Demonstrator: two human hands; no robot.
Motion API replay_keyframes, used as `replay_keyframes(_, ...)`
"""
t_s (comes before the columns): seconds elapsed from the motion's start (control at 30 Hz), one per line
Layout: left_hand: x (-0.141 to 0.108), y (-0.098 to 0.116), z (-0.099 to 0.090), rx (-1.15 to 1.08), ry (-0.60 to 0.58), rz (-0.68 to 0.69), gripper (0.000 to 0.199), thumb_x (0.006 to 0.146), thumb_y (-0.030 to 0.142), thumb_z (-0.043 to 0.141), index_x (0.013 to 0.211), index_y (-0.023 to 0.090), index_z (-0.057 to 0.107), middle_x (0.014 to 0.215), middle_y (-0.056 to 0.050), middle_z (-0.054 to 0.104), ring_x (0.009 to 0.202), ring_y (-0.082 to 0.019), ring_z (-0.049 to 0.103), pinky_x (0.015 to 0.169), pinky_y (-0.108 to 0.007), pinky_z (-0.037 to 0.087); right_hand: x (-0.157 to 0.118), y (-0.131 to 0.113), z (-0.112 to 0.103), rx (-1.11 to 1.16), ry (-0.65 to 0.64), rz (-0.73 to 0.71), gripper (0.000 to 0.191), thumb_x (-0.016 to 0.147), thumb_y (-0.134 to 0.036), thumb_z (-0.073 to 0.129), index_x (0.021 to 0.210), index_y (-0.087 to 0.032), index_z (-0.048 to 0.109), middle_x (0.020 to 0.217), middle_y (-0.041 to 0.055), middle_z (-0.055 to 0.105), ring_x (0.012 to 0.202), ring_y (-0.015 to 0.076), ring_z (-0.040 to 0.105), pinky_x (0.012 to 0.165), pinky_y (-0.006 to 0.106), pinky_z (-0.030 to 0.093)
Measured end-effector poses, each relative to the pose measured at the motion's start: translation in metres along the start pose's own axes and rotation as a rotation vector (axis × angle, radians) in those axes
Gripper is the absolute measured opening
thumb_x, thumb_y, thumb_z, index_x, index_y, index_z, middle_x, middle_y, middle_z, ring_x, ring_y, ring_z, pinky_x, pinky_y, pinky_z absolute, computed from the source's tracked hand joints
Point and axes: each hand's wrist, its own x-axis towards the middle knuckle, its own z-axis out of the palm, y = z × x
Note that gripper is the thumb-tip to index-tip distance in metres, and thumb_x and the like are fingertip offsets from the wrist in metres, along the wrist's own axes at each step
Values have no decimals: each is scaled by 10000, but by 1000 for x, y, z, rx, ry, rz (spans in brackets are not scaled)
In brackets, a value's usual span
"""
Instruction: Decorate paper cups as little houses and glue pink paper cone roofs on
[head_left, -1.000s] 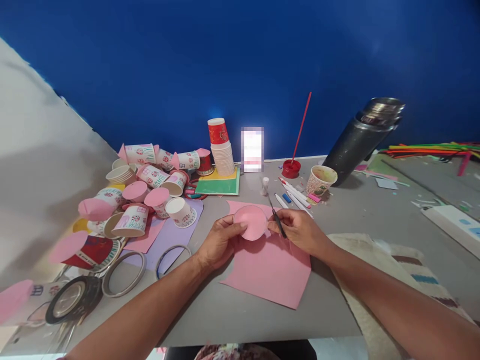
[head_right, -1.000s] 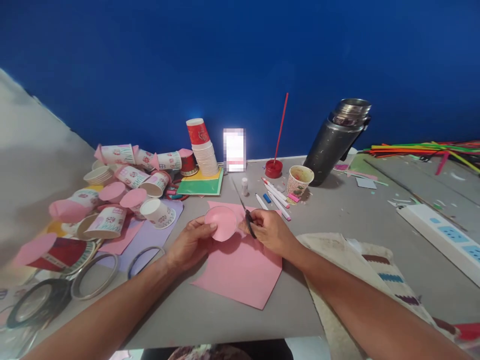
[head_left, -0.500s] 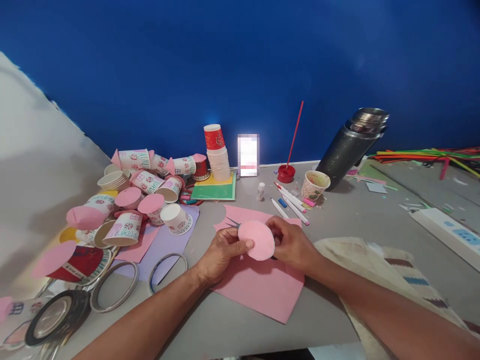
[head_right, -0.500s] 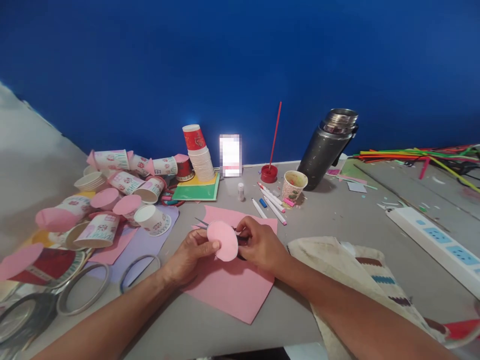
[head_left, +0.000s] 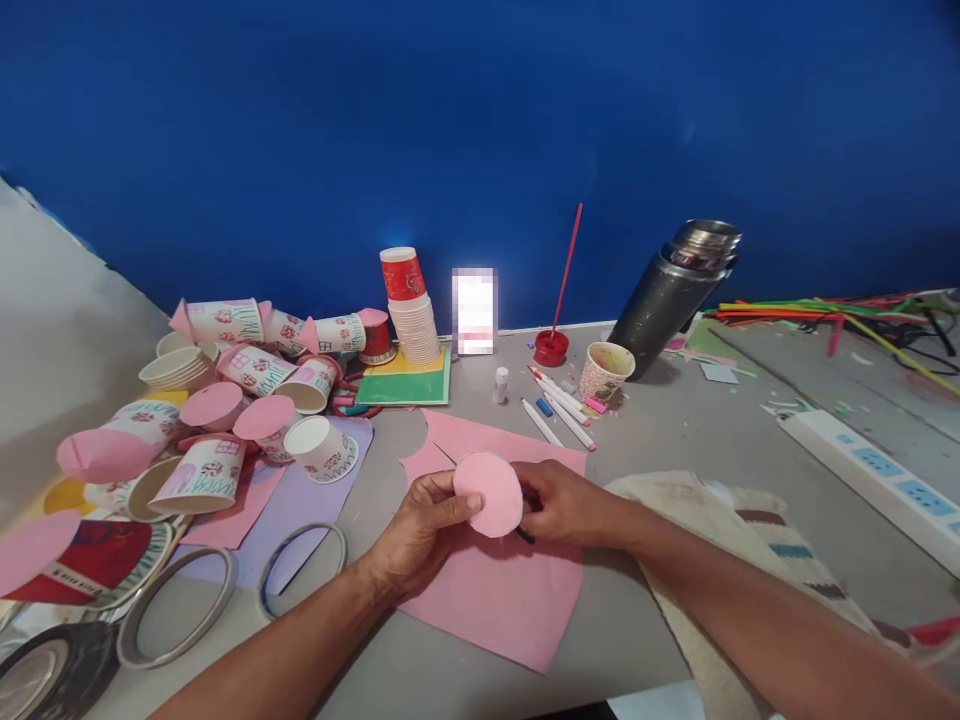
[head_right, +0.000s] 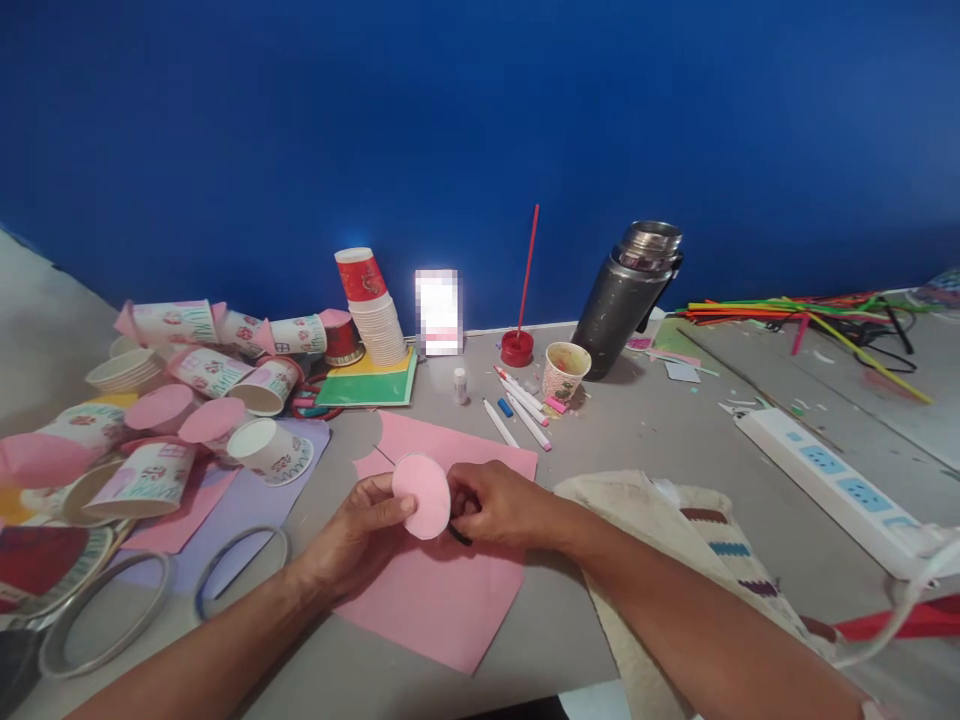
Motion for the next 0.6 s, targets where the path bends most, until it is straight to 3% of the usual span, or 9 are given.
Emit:
replay_keyframes(0.1,0,0,0,-26,30,-14,269,670,299,903,804,94,791,738,-79,729,675,-156,642,683,-272,527,-1,-6,-10,-5,-17,19,181,690,-108,630,828,-203,698,726,-35,696,638,130,570,591,233,403)
replay_keyframes(0.2,0,2,-1,-29,24,-24,285,675,311,885,833,97,785,719,-87,727,607,-167,640,591,-276,521,-3,-7,-26,-56,-4,21,148,770,-246,717,912,-213,748,831,6,757,709,163,637,654,264,455)
replay_keyframes(0.27,0,3,-2,-20,18,-26,307,679,332,872,853,95,782,735,-112,740,600,-200,659,571,-308,535,-3,-2,-35,-149,180,19,171,880,-327,646,957,-214,748,955,55,778,850,209,685,754,306,488)
replay_keyframes(0.33,0,3,-3,-9,9,-32,309,678,332,867,850,91,779,763,-140,754,618,-233,683,580,-342,556,-2,5,-39,-307,368,8,239,951,-281,530,1058,-213,733,1081,97,775,1006,250,690,858,355,484)
replay_keyframes(0.37,0,3,-3,-8,-3,-41,308,679,331,863,850,89,778,776,-150,759,621,-245,689,577,-357,563,-2,8,-39,-378,401,8,271,955,-239,498,1105,-214,722,1102,106,774,1028,259,689,866,364,478)
replay_keyframes(0.5,-2,2,-3,-14,-23,-66,294,674,312,867,846,90,781,794,-160,764,621,-247,690,568,-373,574,-2,15,-34,-518,333,152,341,890,-160,523,1168,-240,703,1021,70,799,904,252,712,725,322,445)
replay_keyframes(0.6,-3,2,-3,6,-22,-67,292,650,298,889,826,89,787,776,-152,763,636,-233,689,593,-354,576,-3,10,-35,-357,370,223,331,874,-163,518,1121,-232,726,969,53,807,888,246,715,759,332,468)
